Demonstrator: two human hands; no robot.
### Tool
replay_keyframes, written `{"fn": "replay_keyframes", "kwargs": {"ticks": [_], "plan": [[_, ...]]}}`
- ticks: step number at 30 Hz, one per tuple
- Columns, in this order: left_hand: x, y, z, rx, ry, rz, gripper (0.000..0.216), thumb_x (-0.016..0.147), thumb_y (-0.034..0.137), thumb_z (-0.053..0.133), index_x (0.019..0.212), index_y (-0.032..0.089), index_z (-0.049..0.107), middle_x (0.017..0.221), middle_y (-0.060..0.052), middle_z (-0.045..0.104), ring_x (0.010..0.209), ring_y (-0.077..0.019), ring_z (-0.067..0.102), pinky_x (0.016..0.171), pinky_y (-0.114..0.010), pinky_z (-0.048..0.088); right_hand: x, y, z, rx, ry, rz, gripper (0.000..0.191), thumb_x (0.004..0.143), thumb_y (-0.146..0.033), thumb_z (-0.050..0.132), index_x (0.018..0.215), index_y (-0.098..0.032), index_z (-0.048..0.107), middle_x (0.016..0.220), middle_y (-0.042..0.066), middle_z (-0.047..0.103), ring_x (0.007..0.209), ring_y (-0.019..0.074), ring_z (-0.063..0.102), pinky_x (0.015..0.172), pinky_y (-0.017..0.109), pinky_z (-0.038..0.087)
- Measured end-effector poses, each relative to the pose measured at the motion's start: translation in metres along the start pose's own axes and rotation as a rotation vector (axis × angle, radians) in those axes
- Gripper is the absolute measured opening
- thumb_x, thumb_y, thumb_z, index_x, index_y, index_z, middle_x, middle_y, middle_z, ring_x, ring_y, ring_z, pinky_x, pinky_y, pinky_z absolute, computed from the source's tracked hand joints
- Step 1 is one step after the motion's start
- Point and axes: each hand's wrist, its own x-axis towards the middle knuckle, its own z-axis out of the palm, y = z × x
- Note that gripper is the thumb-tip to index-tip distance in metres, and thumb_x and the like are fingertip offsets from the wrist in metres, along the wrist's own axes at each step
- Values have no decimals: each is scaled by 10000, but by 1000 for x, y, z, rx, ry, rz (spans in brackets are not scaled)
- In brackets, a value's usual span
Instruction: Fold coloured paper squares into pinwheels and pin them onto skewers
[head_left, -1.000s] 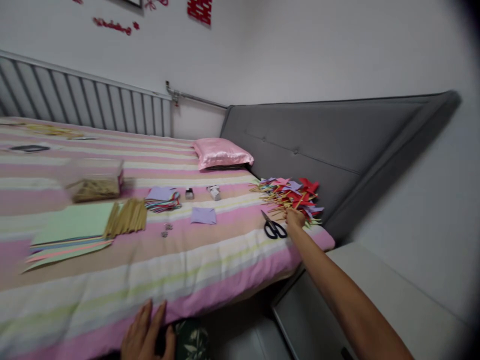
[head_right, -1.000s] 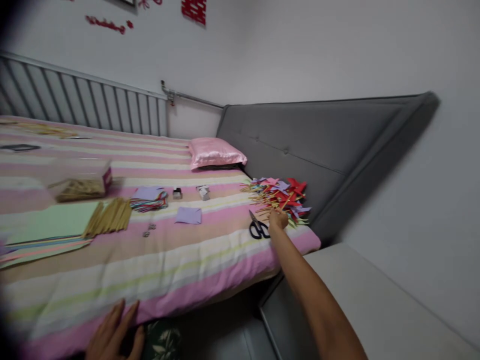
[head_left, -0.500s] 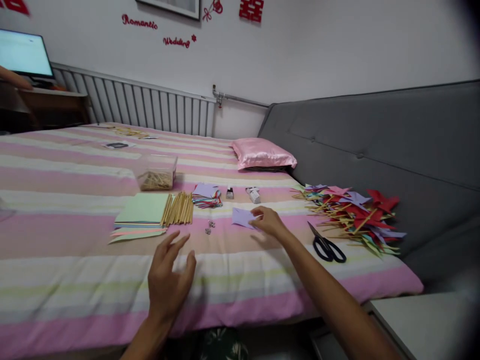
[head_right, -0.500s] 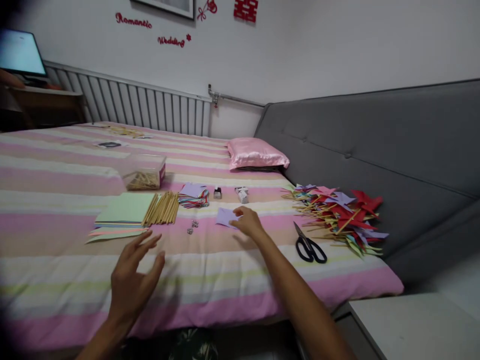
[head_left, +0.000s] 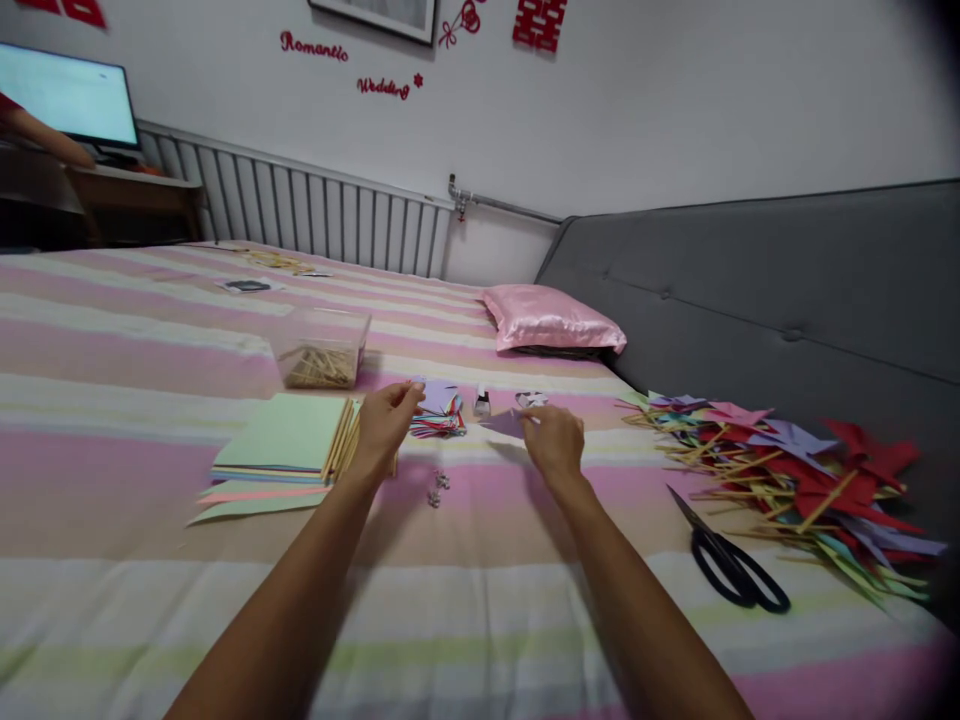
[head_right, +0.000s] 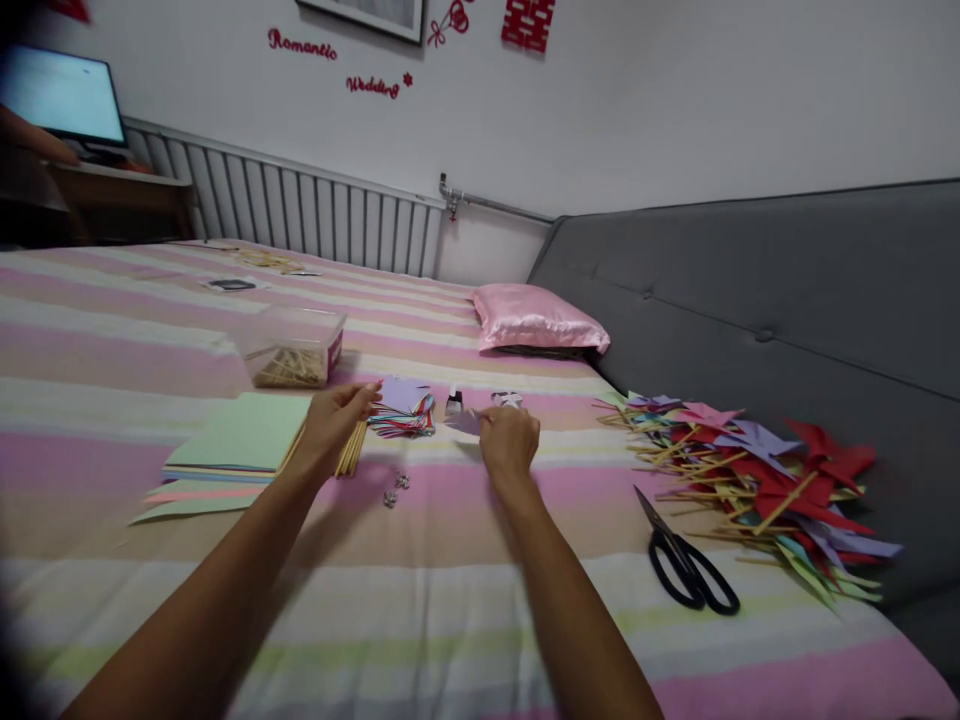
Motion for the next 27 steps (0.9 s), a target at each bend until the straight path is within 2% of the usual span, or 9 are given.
{"fn": "replay_keyframes", "kwargs": {"ticks": [4,6,8,10,12,16,19,21,27], "plan": [[0,-34,0,-96,-47,-139,430,767,486,559,804,82,700,659,-83,684,490,-119,554,480,-220,402,6,-34,5,384,304,-212,185,842,-215,553,930,-210,716,998,74,683,965,219,571,887,343,392],[-4,-43,-2,-242,-163,-354,506,786,549,506,753,79,692,629,-95,679,462,-122,553,453,-223,403,-5,-48,21,564,342,-327,211,859,-217,535,981,-234,706,1047,70,649,1022,211,542,911,348,395],[-8,-42,-5,-438,-232,-563,566,806,597,438,752,89,682,617,-96,679,498,-153,593,480,-249,449,-19,-54,41,665,248,-413,239,852,-167,525,954,-271,715,1117,61,608,1067,214,512,916,367,398],[-8,-36,-9,-638,-138,-521,474,840,547,433,862,141,676,674,-52,704,570,-160,625,560,-265,497,-27,-54,57,717,105,-463,272,814,-107,542,882,-289,733,1196,51,565,1122,226,475,915,387,401],[-6,-29,-14,-744,-139,-543,480,858,538,411,972,149,668,786,-62,727,695,-181,654,627,-274,516,-29,-48,66,740,27,-463,315,792,-68,537,871,-300,735,1279,36,510,1169,235,440,915,406,400],[0,-24,-23,-623,-274,-721,590,765,626,489,992,113,674,788,-126,722,686,-262,662,490,-305,485,-21,-33,66,726,-14,-484,346,791,-52,525,869,-314,738,1345,19,451,1197,244,412,886,408,416],[-1,-30,-25,-457,-246,-681,335,726,362,671,952,115,679,744,-102,720,643,-223,655,535,-291,489,-17,-27,62,723,-69,-508,360,787,-45,527,866,-324,741,1345,15,453,1185,241,423,890,414,421],[-4,-34,-23,-372,-226,-645,205,703,224,691,868,102,684,691,-87,712,594,-193,636,562,-284,485,-16,-25,60,764,-118,-494,352,786,-49,532,859,-323,742,1341,15,458,1180,238,435,905,418,424],[-5,-36,-20,-329,-247,-593,157,672,216,708,772,98,685,640,-73,697,559,-168,605,563,-268,457,-12,-18,53,933,-288,-380,185,776,-159,627,861,-283,735,1380,34,437,1193,233,474,983,425,401]]}}
